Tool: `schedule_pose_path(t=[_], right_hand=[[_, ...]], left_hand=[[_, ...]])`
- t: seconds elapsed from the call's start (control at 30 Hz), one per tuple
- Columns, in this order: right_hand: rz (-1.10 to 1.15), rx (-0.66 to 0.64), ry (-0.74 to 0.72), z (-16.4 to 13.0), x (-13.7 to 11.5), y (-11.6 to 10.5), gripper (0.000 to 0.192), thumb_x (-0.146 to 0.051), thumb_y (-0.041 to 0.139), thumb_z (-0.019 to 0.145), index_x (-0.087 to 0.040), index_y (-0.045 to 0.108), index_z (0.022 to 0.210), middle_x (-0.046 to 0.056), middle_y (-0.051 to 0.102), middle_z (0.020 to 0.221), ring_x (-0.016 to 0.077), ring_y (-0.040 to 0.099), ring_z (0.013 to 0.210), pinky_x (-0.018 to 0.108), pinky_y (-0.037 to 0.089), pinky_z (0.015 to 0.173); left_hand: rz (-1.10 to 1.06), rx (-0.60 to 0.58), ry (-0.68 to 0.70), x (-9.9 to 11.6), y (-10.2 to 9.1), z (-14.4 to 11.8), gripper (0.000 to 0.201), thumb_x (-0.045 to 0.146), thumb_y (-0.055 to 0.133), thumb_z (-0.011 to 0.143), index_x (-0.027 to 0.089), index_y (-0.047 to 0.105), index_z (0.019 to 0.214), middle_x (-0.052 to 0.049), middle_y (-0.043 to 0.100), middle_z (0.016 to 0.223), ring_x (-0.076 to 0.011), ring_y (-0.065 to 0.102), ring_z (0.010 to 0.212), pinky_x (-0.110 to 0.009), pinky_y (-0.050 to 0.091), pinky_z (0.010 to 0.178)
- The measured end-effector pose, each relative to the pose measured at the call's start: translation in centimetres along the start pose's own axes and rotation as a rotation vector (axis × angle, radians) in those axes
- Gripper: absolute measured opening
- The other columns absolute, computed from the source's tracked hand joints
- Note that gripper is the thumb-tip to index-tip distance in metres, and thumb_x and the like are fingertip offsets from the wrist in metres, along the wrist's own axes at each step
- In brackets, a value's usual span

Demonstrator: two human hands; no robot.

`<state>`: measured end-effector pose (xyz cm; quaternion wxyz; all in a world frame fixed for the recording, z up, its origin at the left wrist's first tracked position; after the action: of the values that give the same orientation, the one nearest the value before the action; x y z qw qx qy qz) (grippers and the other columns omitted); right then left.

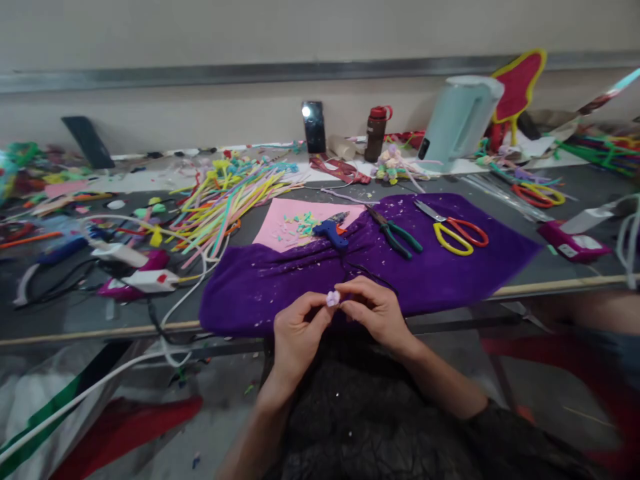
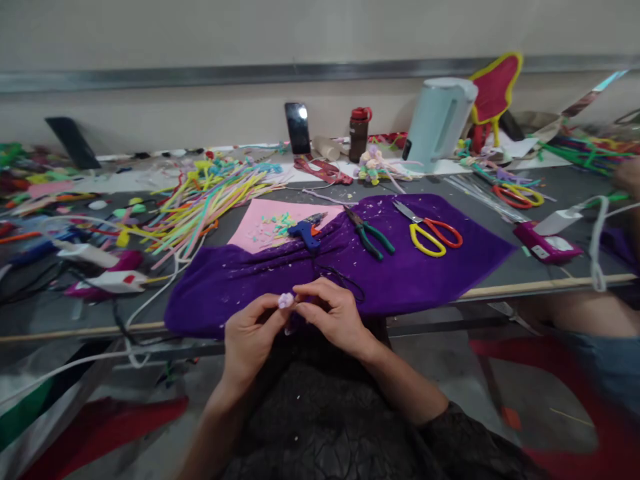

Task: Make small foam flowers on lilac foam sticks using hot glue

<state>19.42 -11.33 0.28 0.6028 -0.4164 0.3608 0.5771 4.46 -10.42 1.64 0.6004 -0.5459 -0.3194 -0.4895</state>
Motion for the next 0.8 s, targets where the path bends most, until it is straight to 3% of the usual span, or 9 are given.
schedule_pose_path(t=[0.17,0.27,0.4,0.5,0.6,0.67,0.8], right_hand=[[-0.157,0.007,0.037,-0.7,-0.8,-4.0,0.019,-0.024,0.056,0.081,-0.019,0.065,0.097,0.002,0.061,0.081,0.0092,0.057,0.06,0.023,0.046,0.055],[-0.412,0.062,0.004,-0.7,-1.4,-8.9,0.016,-0.023,0.055,0.081,-0.019,0.067,0.091,0.001,0.062,0.072,0.011,0.058,0.062,0.024,0.046,0.059],[-0.829,0.229,-0.066,0.6,-1.5,-16.9,0.015,-0.024,0.054,0.08,-0.018,0.068,0.085,0.004,0.067,0.077,0.015,0.061,0.07,0.029,0.046,0.068],[-1.072,0.29,-0.047,1.5,-1.5,-20.2,0.016,-0.025,0.055,0.079,-0.018,0.069,0.083,0.007,0.067,0.082,0.0187,0.061,0.073,0.032,0.045,0.069],[-0.887,0.2,-0.08,1.9,-2.1,-18.2,0.017,-0.025,0.053,0.082,-0.02,0.068,0.089,0.005,0.067,0.082,0.0172,0.062,0.075,0.031,0.046,0.07],[-0.647,0.034,-0.072,1.9,-2.7,-14.6,0.023,-0.024,0.048,0.085,-0.022,0.064,0.101,0.005,0.065,0.089,0.015,0.061,0.073,0.029,0.048,0.066],[-0.378,-0.311,-0.148,1.9,-4.3,-6.8,0.036,-0.021,0.046,0.086,-0.024,0.052,0.121,0.006,0.058,0.11,0.016,0.058,0.092,0.034,0.047,0.081]], left_hand=[[-0.097,0.007,-0.065,-1.0,-0.3,-0.1,0.011,0.029,0.063,0.073,0.02,0.064,0.079,0.003,0.06,0.063,-0.0105,0.051,0.056,-0.021,0.041,0.054],[-0.14,0.007,-0.119,-2.1,0.0,-0.2,0.012,0.029,0.064,0.072,0.02,0.064,0.08,0.003,0.061,0.063,-0.0102,0.051,0.056,-0.021,0.041,0.053],[-0.185,-0.025,-0.149,-2.5,0.5,-0.1,0.013,0.028,0.065,0.072,0.019,0.065,0.08,0.002,0.062,0.064,-0.0093,0.05,0.055,-0.021,0.041,0.052],[-0.248,-0.038,-0.173,-1.9,0.9,0.2,0.012,0.027,0.065,0.071,0.017,0.065,0.078,0.0,0.064,0.066,-0.008,0.048,0.051,-0.021,0.04,0.051],[-0.376,-0.114,-0.256,-1.1,1.4,0.5,0.013,0.027,0.065,0.07,0.015,0.065,0.075,-0.002,0.066,0.066,-0.0068,0.047,0.047,-0.02,0.038,0.045],[-0.468,-0.182,-0.309,-0.7,1.8,0.6,0.014,0.028,0.066,0.069,0.014,0.064,0.07,-0.002,0.064,0.059,-0.0047,0.042,0.041,-0.018,0.032,0.04],[-0.55,-0.234,-0.358,-0.5,1.8,0.5,0.016,0.029,0.067,0.068,0.014,0.063,0.066,-0.001,0.063,0.055,-0.0037,0.038,0.038,-0.017,0.026,0.037]])
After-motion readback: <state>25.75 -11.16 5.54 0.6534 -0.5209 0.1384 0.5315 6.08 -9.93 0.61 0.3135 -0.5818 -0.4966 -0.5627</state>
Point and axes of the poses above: each hand's wrist, its own z-axis towards the middle knuckle, its own y-axis out of the palm, x = y × z, the point moved 4 cm from there along z, towards the middle knuckle
